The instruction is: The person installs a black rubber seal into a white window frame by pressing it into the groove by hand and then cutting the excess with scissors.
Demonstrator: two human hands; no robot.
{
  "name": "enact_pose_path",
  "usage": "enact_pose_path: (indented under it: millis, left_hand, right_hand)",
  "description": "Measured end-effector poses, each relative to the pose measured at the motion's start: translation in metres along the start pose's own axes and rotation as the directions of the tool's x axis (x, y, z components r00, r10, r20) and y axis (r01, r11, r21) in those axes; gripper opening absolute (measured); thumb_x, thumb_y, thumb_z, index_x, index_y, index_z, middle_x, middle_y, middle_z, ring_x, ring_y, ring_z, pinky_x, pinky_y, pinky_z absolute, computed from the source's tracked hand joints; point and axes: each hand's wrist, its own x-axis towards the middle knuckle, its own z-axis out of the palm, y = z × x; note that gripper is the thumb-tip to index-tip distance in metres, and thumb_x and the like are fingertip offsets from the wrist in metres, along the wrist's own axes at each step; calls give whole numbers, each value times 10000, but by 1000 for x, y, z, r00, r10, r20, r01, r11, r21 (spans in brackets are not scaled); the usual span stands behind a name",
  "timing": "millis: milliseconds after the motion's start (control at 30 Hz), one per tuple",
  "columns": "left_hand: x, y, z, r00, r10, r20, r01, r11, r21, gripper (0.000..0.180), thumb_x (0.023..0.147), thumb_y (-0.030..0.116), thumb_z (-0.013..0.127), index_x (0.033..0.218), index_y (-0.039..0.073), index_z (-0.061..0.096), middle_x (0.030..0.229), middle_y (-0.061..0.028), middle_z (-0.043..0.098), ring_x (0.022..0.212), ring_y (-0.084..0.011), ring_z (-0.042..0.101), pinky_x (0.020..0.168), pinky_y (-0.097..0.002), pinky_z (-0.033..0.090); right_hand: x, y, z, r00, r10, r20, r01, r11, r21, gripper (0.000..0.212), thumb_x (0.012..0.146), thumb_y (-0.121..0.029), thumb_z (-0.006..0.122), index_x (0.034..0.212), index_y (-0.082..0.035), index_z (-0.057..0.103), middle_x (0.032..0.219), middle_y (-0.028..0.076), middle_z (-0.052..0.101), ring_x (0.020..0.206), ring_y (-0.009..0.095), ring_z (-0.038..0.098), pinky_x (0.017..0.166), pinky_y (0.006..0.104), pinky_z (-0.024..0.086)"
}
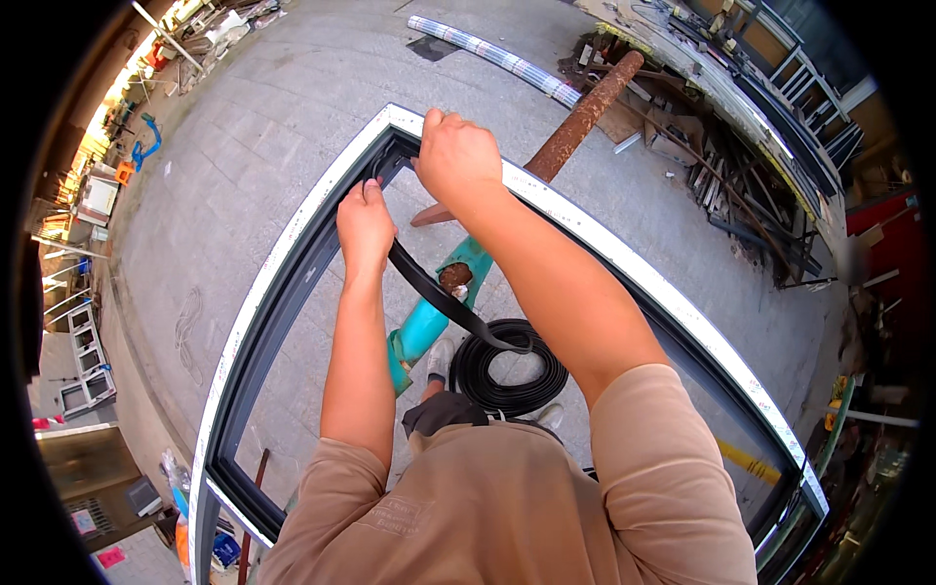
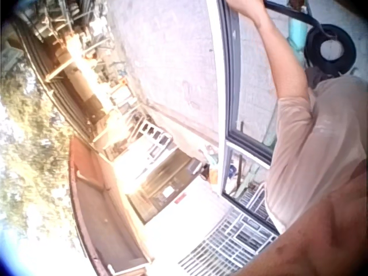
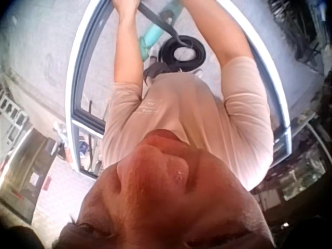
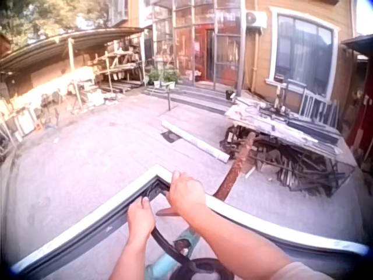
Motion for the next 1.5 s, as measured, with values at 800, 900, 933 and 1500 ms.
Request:
enact_pose_path:
  millis: [800,900,933,1500]
  left_hand:
    - [-15,32,-5,996,30,-88,-19,993,120,369,1136,245,557,1202,-61,754,896,-324,754,831,-490,766,795,-568,586]
    - [-11,24,-2,997,6,-83,1,996,86,388,1150,258,544,1195,-66,754,802,-290,736,676,-403,766,684,-519,593]
    - [-10,22,0,996,0,-85,6,998,69,396,1155,260,538,1203,-68,756,776,-270,730,633,-372,757,649,-501,593]
    - [-7,26,2,989,-129,-79,121,988,-94,412,1125,261,548,1062,-87,759,899,-337,762,879,-533,755,830,-589,578]
  right_hand:
    - [37,-19,16,995,-98,32,98,995,9,512,945,-367,853,1256,-17,645,1165,189,767,1052,344,810,855,428,674]
    - [36,-20,20,995,-95,-11,95,995,-28,536,937,-406,866,1228,-13,647,1148,181,768,1045,332,811,837,416,673]
    - [36,-21,21,996,-88,-20,87,995,-49,533,939,-411,864,1218,-12,648,1142,179,768,1042,327,812,832,412,673]
    - [35,-22,16,996,-88,4,88,996,-32,620,932,-475,888,1197,10,608,1123,214,775,1009,364,822,835,434,672]
